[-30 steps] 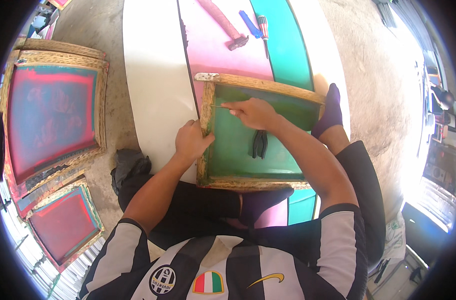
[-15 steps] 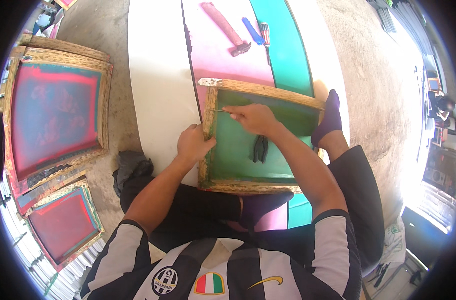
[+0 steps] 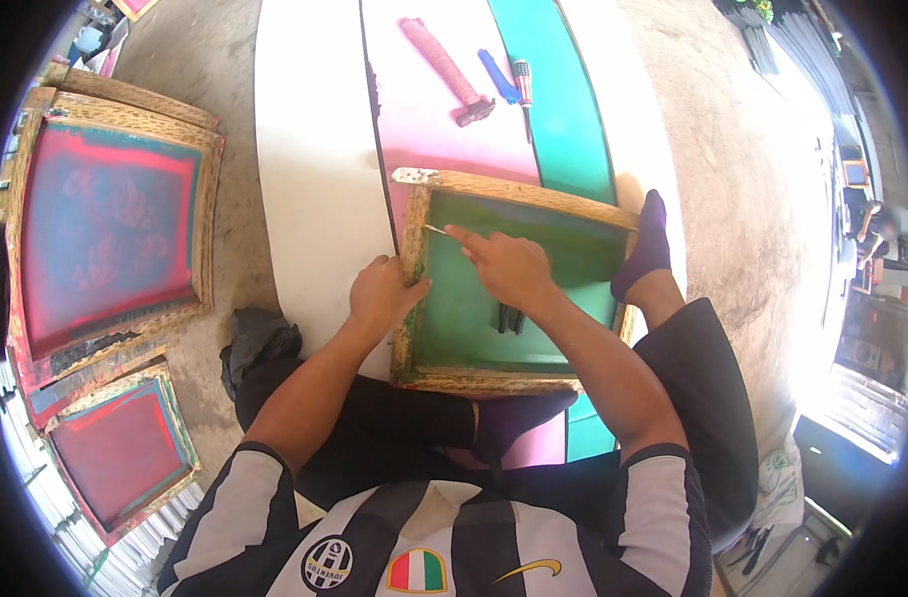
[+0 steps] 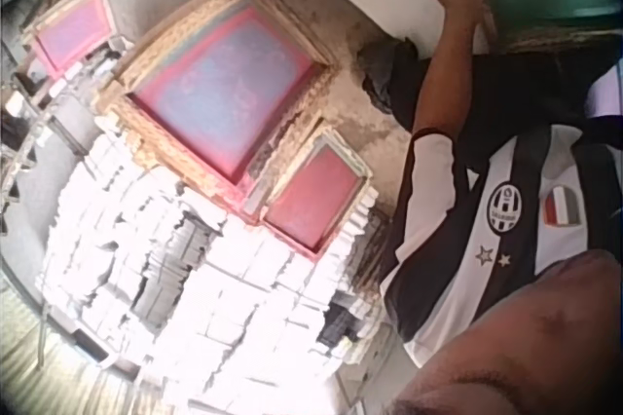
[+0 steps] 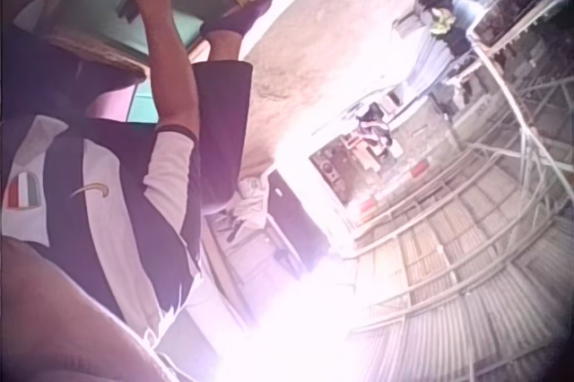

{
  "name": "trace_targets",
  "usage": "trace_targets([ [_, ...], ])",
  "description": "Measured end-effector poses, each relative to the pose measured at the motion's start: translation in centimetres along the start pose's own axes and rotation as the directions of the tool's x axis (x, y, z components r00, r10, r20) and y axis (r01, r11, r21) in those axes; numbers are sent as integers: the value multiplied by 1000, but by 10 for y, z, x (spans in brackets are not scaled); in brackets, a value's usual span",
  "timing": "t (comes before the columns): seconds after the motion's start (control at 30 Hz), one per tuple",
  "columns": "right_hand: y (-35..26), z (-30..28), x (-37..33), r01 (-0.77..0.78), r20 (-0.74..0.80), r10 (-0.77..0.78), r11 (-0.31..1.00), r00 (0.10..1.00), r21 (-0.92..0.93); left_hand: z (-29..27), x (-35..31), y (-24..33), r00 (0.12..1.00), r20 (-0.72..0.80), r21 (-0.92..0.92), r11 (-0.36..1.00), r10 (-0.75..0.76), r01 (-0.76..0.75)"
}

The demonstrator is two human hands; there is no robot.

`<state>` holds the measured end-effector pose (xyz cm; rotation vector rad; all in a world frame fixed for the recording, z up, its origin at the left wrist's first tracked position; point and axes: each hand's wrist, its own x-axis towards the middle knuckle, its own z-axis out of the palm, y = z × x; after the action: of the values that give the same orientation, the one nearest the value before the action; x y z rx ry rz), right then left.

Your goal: The person sits on the floor and uses a screwdriver to tighten screws on a green-framed screen. They then use pliers to adjust the frame edges. Several similar frames are stacked nearby.

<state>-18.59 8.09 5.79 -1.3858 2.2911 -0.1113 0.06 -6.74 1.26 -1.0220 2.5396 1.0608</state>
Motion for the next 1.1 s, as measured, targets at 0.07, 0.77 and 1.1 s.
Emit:
trace_targets([
  [0.07, -4, 3, 0, -16, -24, 14, 998, 1000, -67, 2, 0, -1, 1000, -16, -13, 1000, 1, -2],
  [0.77, -6, 7, -1, -19, -36, 17, 998, 999, -54, 6, 2, 0, 996, -92, -53, 998, 17, -22],
  [1.1, -3, 13, 11, 36, 71, -35, 999, 997, -21, 19, 8, -1, 996, -92, -5, 1000, 19, -20],
])
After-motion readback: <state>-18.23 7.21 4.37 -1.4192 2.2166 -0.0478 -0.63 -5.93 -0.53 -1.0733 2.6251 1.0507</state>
